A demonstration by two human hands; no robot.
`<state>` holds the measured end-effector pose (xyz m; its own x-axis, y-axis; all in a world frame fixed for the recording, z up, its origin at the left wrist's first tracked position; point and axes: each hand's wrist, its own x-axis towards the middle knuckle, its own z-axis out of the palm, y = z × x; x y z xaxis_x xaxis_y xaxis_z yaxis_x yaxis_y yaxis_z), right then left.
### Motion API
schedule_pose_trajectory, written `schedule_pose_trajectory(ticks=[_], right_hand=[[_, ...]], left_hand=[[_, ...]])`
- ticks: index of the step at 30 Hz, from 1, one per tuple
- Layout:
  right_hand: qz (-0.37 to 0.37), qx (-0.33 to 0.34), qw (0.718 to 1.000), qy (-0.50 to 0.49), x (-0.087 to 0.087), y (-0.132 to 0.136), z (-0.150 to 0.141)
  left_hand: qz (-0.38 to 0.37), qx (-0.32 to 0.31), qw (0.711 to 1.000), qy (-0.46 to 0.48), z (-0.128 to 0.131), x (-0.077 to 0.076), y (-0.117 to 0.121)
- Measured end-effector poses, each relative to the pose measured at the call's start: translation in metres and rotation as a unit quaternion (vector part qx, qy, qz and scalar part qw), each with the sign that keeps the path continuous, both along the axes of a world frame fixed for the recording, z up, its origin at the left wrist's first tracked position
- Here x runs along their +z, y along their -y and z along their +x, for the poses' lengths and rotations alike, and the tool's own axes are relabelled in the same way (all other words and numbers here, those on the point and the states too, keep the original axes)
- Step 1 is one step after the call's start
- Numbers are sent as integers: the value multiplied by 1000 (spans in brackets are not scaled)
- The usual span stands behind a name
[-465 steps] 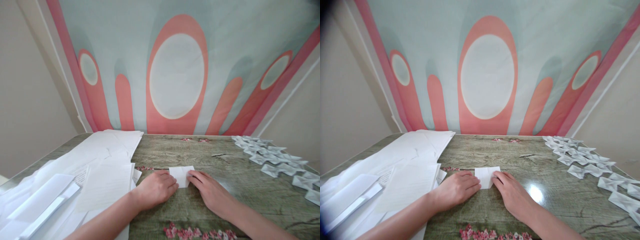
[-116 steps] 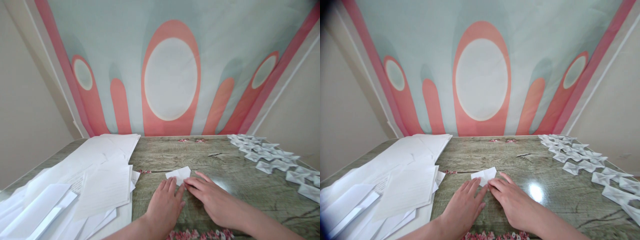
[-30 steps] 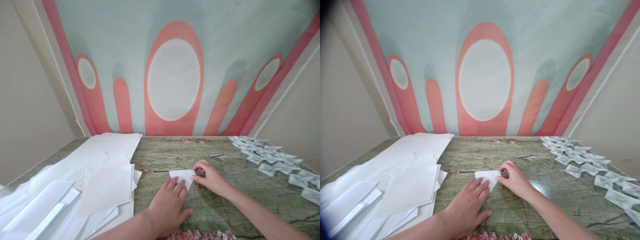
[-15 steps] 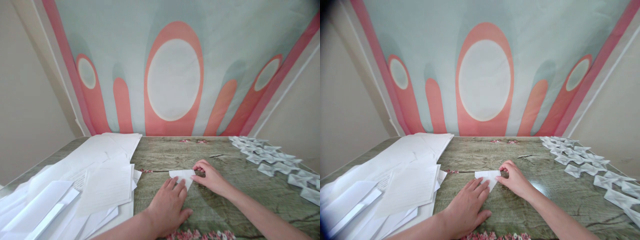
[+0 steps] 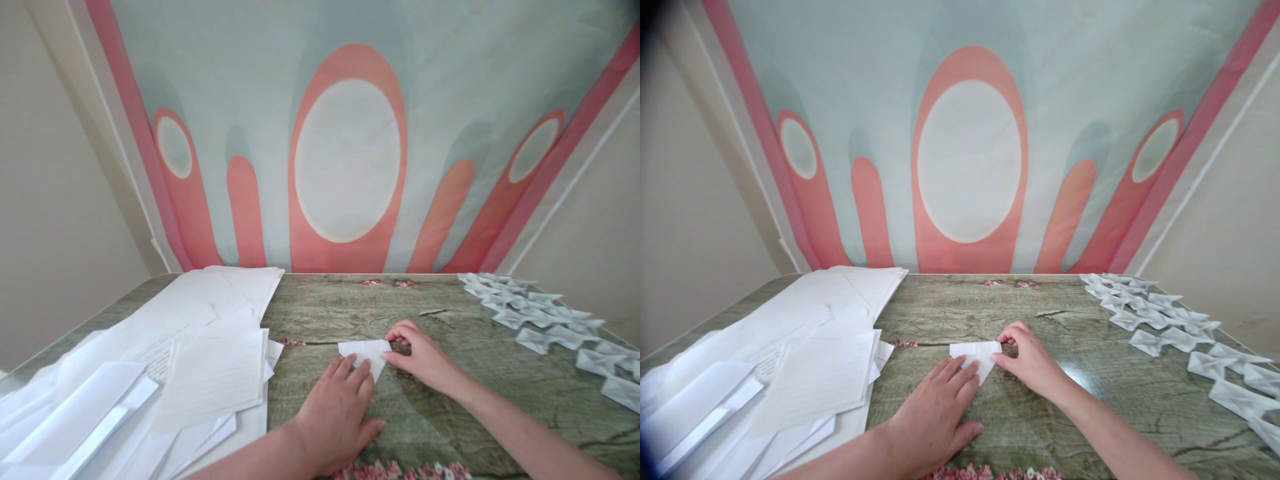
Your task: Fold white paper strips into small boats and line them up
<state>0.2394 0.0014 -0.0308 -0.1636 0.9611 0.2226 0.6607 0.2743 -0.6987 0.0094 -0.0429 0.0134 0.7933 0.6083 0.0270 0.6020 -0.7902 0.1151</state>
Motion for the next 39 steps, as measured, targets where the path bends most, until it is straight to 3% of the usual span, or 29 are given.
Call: schedule_pose_trajectory(ticks=[15,39], right_hand=[[-27,-16,1000,4,3,-1,-1],[-7,-2,1000,-4,-1,0,1]], left_hand=[[-3,4,1000,1,1,-1,0],[-5,-2,1000,6,0,0,-1]])
